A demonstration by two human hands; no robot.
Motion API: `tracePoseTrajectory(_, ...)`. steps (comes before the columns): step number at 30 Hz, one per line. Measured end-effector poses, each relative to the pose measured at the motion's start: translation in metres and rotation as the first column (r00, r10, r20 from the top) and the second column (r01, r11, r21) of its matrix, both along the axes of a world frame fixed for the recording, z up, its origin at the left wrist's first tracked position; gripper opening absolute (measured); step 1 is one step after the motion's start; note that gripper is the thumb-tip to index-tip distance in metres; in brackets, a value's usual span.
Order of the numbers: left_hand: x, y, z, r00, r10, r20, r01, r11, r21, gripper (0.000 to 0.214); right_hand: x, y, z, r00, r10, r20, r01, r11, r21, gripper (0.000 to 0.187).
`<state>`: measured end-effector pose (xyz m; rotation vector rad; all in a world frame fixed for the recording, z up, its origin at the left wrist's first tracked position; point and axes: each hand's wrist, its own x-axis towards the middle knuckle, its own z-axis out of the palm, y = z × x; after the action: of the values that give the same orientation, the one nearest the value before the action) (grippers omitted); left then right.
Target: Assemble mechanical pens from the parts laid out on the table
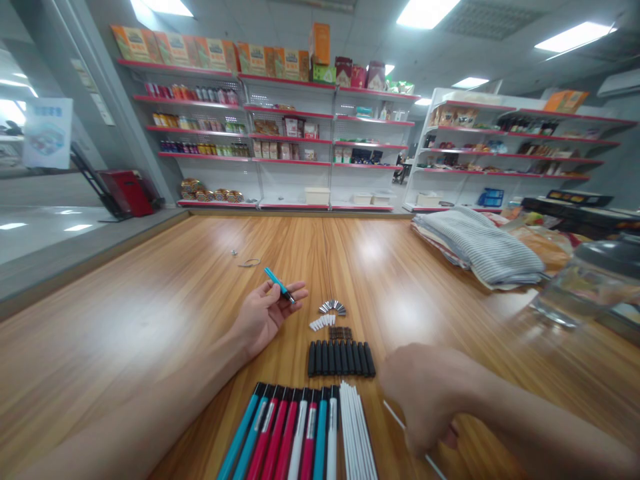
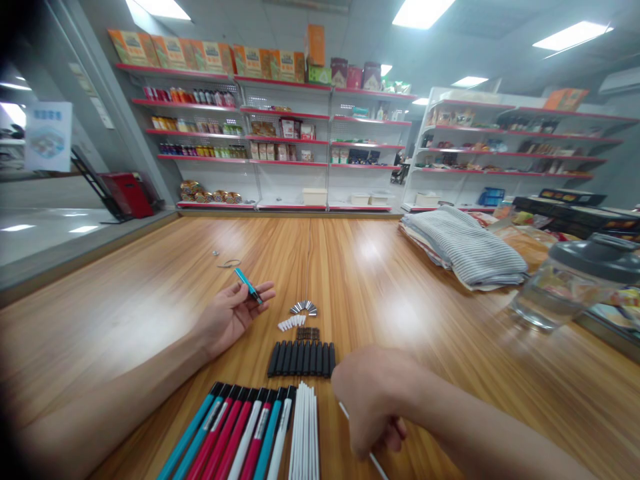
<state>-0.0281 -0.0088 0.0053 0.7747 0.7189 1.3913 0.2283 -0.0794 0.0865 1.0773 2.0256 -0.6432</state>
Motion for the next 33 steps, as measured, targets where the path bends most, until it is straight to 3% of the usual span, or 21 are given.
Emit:
tracePoseTrajectory(3, 0.000, 0.001, -0.002, 1.000, 0.015, -0.011, -0.015, 1.000, 0.002, 0.005, 0.013, 0.011, -0.002, 0.999, -0.028, 0.045, 0.021, 0.987, 0.157, 0.011)
tracePoseTrajectory(6, 0.002, -0.001, -0.005, 0.991, 0.082, -0.106, -0.071, 0.991, 0.110, 0.011, 0.027, 0.027, -0.010, 0.995, -0.086, 0.042, 0.070, 0.954, 0.292, 0.011)
tracePoseTrajectory(7, 0.004, -0.002, -0.005, 0.981, 0.112, -0.159, -0.087, 0.984, 0.157, 0.015, 0.030, 0.033, -0.014, 0.995, -0.098, 0.030, 0.079, 0.921, 0.381, 0.011)
tracePoseTrajectory(9, 0.007, -0.006, -0.005, 0.944, 0.159, -0.289, -0.092, 0.968, 0.232, 0.018, 0.033, 0.047, -0.024, 0.994, -0.086, -0.066, 0.108, 0.768, 0.632, 0.018)
tracePoseTrajectory(11, 0.009, -0.009, -0.004, 0.885, 0.192, -0.425, -0.076, 0.959, 0.274, 0.020, 0.033, 0.061, -0.034, 0.980, -0.074, -0.187, 0.190, 0.651, 0.735, 0.015)
tracePoseTrajectory(12, 0.009, -0.010, -0.003, 0.852, 0.205, -0.481, -0.069, 0.956, 0.286, 0.021, 0.031, 0.068, -0.039, 0.961, -0.084, -0.262, 0.259, 0.600, 0.757, 0.013)
tracePoseTrajectory(17, 0.009, -0.012, -0.001, 0.732, 0.281, -0.621, -0.065, 0.935, 0.348, 0.018, 0.025, 0.091, -0.058, 0.935, -0.114, -0.335, 0.346, 0.498, 0.795, 0.023)
tracePoseTrajectory(23, 0.012, -0.015, 0.000, 0.528, 0.376, -0.761, -0.004, 0.898, 0.441, 0.017, 0.021, 0.092, -0.069, 0.893, -0.063, -0.446, 0.437, 0.363, 0.823, 0.024)
tracePoseTrajectory(25, 0.013, -0.017, 0.002, 0.470, 0.385, -0.794, 0.036, 0.891, 0.453, 0.019, 0.019, 0.090, -0.073, 0.858, 0.026, -0.513, 0.470, 0.362, 0.805, 0.022)
tracePoseTrajectory(28, 0.015, -0.021, 0.004, 0.392, 0.377, -0.839, 0.137, 0.878, 0.459, 0.018, 0.016, 0.088, -0.076, 0.767, 0.169, -0.619, 0.498, 0.453, 0.740, 0.018)
tracePoseTrajectory(33, 0.016, -0.023, 0.004, 0.339, 0.402, -0.851, 0.194, 0.855, 0.481, 0.020, 0.014, 0.083, -0.077, 0.585, 0.335, -0.739, 0.505, 0.563, 0.655, 0.045)
